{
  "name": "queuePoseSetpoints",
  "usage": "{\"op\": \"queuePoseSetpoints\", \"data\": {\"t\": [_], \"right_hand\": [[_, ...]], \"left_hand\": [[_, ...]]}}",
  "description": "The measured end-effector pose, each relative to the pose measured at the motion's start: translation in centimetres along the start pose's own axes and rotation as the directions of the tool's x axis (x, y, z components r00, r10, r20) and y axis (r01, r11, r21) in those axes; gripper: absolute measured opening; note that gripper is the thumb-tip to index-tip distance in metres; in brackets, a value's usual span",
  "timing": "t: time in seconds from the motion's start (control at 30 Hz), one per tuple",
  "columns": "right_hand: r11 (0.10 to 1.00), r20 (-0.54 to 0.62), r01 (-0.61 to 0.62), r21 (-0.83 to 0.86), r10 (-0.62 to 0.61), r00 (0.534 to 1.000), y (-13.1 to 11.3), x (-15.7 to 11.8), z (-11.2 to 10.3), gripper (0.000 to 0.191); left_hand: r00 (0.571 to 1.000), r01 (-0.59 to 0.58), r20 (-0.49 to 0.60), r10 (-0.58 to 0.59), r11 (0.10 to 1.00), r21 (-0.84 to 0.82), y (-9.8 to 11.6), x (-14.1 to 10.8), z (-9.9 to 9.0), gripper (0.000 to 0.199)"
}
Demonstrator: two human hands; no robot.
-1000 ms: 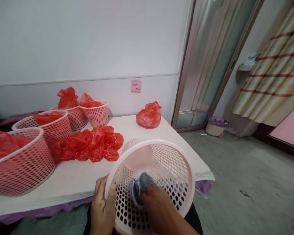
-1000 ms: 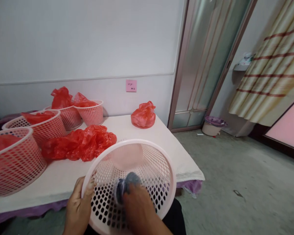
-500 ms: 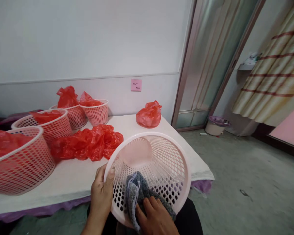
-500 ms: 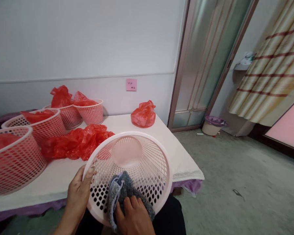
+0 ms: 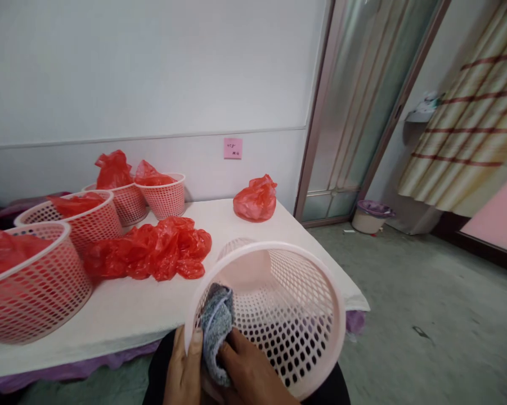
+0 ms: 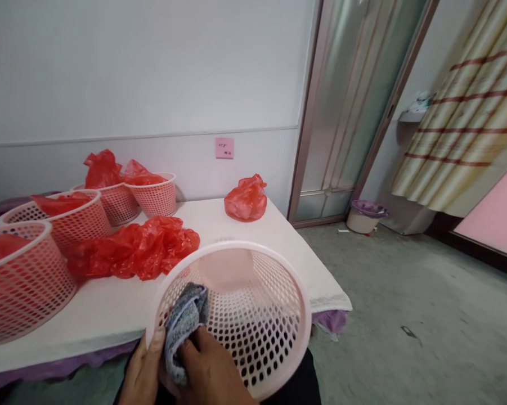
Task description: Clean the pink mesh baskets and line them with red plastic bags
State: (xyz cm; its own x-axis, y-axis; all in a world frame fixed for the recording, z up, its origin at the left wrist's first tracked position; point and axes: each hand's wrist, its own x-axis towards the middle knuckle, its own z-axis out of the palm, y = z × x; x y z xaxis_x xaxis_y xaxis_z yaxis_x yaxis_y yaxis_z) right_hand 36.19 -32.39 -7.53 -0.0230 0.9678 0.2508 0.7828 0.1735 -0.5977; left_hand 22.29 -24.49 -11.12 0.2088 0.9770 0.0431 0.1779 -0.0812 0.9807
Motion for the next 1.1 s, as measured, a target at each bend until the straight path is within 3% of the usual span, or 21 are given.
{"op": "queuePoseSetpoints", "data": {"t": [0.07, 0.13, 0.23, 0.33, 0.4, 0.5, 0.6, 0.73, 0.8, 0.97, 1.1], "right_hand": [[0.996, 0.053, -0.044, -0.072, 0.048, 0.997, 0.9, -0.1, -0.1, 0.039], [0.959, 0.096, -0.139, -0.248, 0.167, 0.981, 2.0, -0.1, -0.4, 0.026], [0.817, 0.078, -0.338, -0.467, 0.419, 0.904, 4.0, 0.3, -1.1, 0.033], [0.721, 0.008, -0.483, -0.497, 0.560, 0.828, 6.0, 1.3, -2.3, 0.039], [0.710, -0.028, -0.526, -0.468, 0.584, 0.811, 7.2, 2.2, -3.3, 0.038], [0.731, -0.099, -0.566, -0.382, 0.576, 0.811, 8.2, 3.6, -4.1, 0.039], [0.794, -0.137, -0.546, -0.268, 0.529, 0.837, 7.8, 5.0, -3.1, 0.046], [0.892, -0.008, -0.424, -0.154, 0.428, 0.904, 6.6, 5.9, 0.0, 0.048], [0.900, 0.038, -0.419, -0.117, 0.426, 0.904, 6.7, 5.9, 0.9, 0.042], [0.826, -0.093, -0.547, 0.135, 0.560, 0.823, 9.3, 6.3, -1.0, 0.024], [0.725, -0.278, -0.437, 0.532, 0.638, 0.718, 10.0, 7.3, -3.8, 0.037]], "left_hand": [[0.999, -0.019, 0.032, 0.019, 1.000, -0.021, 0.5, 0.7, -0.3, 0.052], [0.999, -0.016, 0.036, 0.017, 1.000, -0.018, 1.0, 1.0, -0.1, 0.057], [0.999, -0.034, 0.039, 0.033, 0.999, 0.013, 1.4, 1.0, 0.4, 0.057], [0.987, -0.108, 0.118, 0.106, 0.994, 0.017, 1.3, 0.8, 0.5, 0.054], [0.980, -0.125, 0.157, 0.123, 0.992, 0.006, 1.1, 0.7, 0.4, 0.056], [0.989, -0.068, 0.128, 0.071, 0.997, -0.023, 1.0, 0.7, 0.3, 0.062], [0.995, -0.003, 0.104, 0.011, 0.997, -0.073, 1.7, 0.3, 0.7, 0.066], [0.997, 0.053, 0.068, -0.045, 0.991, -0.122, 3.6, -0.6, 1.2, 0.060], [0.998, 0.066, 0.028, -0.064, 0.991, -0.113, 4.2, -0.8, 1.2, 0.057], [1.000, 0.012, 0.003, -0.012, 0.996, -0.089, 4.2, -0.7, 1.1, 0.056], [1.000, -0.006, -0.004, 0.006, 0.995, -0.096, 4.1, -0.6, 1.2, 0.056]]}}
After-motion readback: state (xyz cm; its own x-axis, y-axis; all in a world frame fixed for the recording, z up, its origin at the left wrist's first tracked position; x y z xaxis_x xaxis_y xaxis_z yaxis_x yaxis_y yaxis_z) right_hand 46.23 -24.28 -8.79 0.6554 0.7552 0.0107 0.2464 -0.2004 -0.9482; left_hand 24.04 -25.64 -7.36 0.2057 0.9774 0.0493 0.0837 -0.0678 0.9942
